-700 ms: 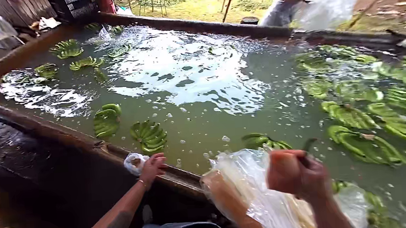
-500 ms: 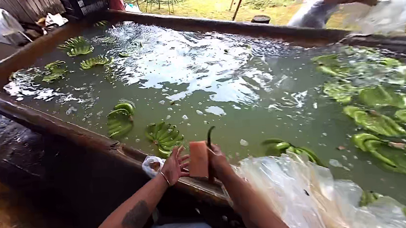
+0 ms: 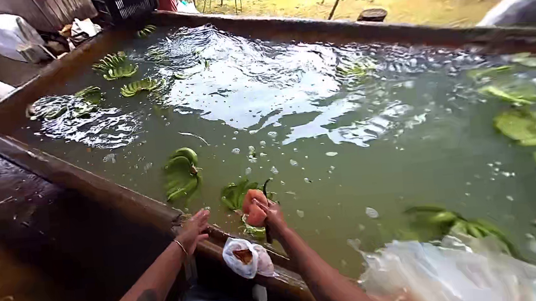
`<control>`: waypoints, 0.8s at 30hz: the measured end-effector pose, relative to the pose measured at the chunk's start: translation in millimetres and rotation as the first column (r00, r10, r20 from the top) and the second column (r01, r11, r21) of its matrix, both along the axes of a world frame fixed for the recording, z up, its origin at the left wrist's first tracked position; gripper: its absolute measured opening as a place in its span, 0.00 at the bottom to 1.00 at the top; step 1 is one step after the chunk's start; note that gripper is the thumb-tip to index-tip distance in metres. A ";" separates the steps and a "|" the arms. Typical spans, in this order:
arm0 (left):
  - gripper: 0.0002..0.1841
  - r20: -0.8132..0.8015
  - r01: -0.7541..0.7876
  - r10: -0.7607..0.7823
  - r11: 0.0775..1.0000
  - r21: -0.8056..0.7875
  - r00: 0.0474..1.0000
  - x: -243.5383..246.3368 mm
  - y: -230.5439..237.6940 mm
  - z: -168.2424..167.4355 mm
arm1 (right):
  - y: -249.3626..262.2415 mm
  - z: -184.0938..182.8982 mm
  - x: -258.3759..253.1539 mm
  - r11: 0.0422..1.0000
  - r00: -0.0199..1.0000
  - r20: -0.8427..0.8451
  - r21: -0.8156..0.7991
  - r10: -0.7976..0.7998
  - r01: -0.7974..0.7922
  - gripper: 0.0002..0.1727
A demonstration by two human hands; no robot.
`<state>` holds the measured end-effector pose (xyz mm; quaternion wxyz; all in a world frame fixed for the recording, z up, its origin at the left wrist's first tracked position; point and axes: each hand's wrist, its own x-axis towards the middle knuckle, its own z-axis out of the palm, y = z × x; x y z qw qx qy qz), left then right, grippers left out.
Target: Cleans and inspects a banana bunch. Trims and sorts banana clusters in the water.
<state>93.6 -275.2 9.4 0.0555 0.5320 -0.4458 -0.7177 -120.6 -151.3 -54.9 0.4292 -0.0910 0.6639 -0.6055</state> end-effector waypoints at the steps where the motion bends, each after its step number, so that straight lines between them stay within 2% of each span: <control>1: 0.33 0.048 0.005 -0.004 0.999 -0.034 0.999 2.9 -26.5 -10.4 | -12.9 -2.4 -3.1 0.999 0.999 0.033 0.036 -0.010 0.008 0.22; 4: 0.39 0.174 0.122 -0.097 0.983 -0.138 0.980 -0.2 -101.2 -44.9 | -50.4 -16.7 -6.7 0.987 0.985 0.124 0.125 -0.120 0.105 0.29; 6: 0.43 0.271 0.256 -0.192 0.940 -0.224 0.943 -10.0 -145.8 -66.4 | -74.7 -25.7 -1.0 0.961 0.957 0.156 0.173 -0.244 0.217 0.27; 10: 0.51 0.436 0.391 -0.247 0.878 -0.278 0.865 -39.0 -200.4 -103.8 | -121.3 -35.8 18.3 0.938 0.942 0.164 0.244 -0.292 0.248 0.30; 13: 0.56 0.542 0.425 -0.255 0.879 -0.216 0.801 -70.4 -226.0 -132.5 | -160.2 -48.0 23.1 0.945 0.971 0.130 0.285 -0.202 0.159 0.36; 16: 0.61 0.610 0.384 -0.204 0.905 -0.180 0.766 -96.2 -236.9 -169.4 | -185.3 -88.3 15.1 0.924 0.998 0.053 0.381 -0.015 -0.006 0.43; 21: 0.67 0.706 0.379 -0.127 0.901 -0.212 0.697 -132.4 -271.4 -223.7 | -199.3 -147.5 4.5 0.744 0.956 0.036 0.620 0.290 -0.249 0.47; 22: 0.67 0.714 0.373 -0.102 0.898 -0.234 0.693 -140.3 -280.1 -234.6 | -195.7 -158.7 -1.5 0.693 0.938 0.044 0.662 0.345 -0.286 0.46; 24: 0.64 0.701 0.348 -0.045 0.889 -0.297 0.712 -164.7 -297.1 -253.3 | -192.3 -184.2 -22.5 0.656 0.927 0.070 0.687 0.369 -0.314 0.40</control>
